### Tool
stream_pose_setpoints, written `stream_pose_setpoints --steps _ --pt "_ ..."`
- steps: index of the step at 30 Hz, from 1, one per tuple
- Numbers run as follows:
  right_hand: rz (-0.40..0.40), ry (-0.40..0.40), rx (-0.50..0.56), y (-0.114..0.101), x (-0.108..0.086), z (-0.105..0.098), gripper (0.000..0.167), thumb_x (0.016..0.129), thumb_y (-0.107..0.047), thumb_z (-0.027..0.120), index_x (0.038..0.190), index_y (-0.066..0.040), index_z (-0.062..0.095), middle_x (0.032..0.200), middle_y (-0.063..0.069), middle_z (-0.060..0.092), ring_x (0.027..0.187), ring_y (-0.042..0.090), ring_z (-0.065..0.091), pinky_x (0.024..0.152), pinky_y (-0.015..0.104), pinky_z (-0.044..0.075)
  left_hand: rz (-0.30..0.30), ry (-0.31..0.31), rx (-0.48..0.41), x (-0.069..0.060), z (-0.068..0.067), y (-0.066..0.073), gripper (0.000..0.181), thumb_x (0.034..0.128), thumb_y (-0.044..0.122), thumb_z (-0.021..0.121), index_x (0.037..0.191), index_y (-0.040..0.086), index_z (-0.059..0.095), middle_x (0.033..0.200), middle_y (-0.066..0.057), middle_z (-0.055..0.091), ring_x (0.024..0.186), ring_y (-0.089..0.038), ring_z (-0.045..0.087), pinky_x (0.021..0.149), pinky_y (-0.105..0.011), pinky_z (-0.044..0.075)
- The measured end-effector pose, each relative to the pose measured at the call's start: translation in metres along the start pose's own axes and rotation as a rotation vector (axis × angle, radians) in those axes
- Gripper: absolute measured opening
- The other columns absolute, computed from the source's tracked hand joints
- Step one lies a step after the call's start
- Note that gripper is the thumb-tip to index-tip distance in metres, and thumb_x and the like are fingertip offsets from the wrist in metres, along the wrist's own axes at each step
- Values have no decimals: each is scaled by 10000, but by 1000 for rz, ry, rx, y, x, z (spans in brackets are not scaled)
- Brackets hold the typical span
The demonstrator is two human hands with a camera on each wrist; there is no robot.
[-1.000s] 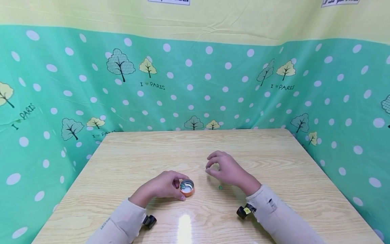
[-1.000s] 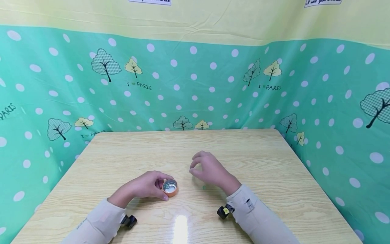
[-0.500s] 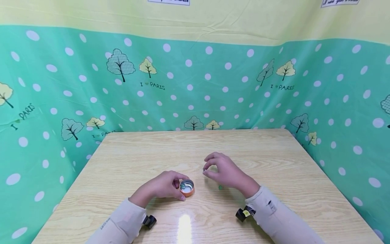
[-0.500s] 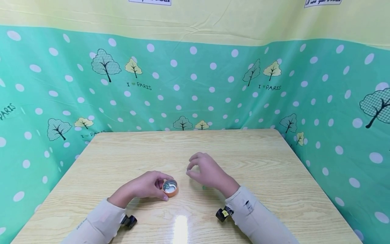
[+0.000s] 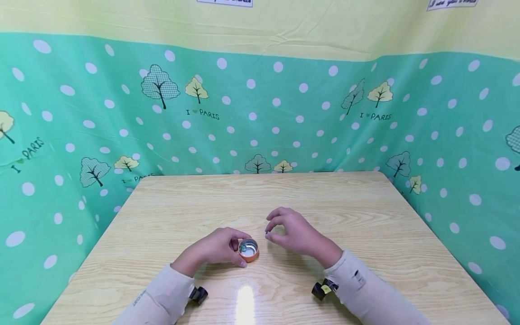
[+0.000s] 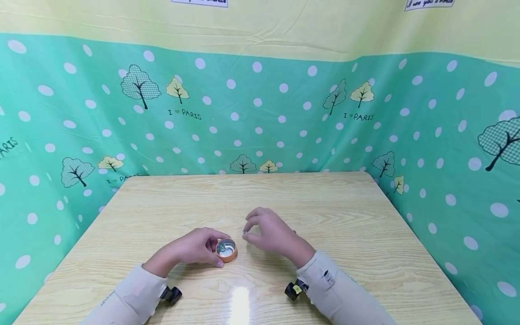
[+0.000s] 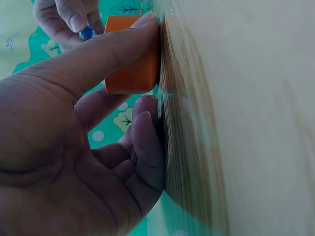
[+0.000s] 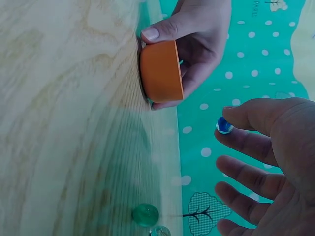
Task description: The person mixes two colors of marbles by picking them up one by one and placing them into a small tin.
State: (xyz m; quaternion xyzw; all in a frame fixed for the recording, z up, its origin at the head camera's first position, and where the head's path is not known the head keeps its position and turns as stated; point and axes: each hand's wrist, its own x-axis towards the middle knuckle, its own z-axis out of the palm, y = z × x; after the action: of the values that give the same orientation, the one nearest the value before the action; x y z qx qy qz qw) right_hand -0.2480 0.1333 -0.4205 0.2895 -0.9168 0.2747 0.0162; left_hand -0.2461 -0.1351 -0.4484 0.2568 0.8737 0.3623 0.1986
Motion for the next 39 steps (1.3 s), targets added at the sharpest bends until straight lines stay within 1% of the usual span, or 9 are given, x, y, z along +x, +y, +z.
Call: stream_pose_setpoints --steps 9,16,22,28,39 --pt "-26 -27 -21 -6 -2 3 83 919 -305 788 964 -237 803 1280 -21 661 1234 217 593 1073 458 473 5 -1 7 0 0 0 519 754 260 943 1229 285 736 883 47 674 775 -173 564 669 -302 458" --pt "-39 -38 -18 -8 -3 7 110 923 -313 794 981 -220 805 1278 -11 661 1225 215 596 1059 459 483 5 2 20 0 1 1 534 747 255 945 1239 285 738 838 26 655 732 -148 535 630 -279 432" --pt "-44 -55 -22 -11 -5 10 88 924 -314 794 973 -241 802 1283 -25 657 1235 210 588 1061 467 478 23 0 38 0 0 2 563 731 279 957 1252 279 744 786 26 621 686 -123 512 595 -249 415" --pt "-64 -60 -16 -13 -6 12 84 917 -289 800 970 -223 803 1288 -1 660 1231 223 590 1061 474 477 17 -12 15 0 -1 2 575 712 283 968 1245 286 752 778 14 622 660 -119 500 573 -250 406" --pt "-80 -76 -14 -14 -7 16 67 923 -292 785 975 -254 801 1296 -26 651 1229 198 577 1046 453 487 31 -12 7 1 -1 0 575 719 284 965 1254 281 752 780 29 621 666 -114 499 569 -241 395"
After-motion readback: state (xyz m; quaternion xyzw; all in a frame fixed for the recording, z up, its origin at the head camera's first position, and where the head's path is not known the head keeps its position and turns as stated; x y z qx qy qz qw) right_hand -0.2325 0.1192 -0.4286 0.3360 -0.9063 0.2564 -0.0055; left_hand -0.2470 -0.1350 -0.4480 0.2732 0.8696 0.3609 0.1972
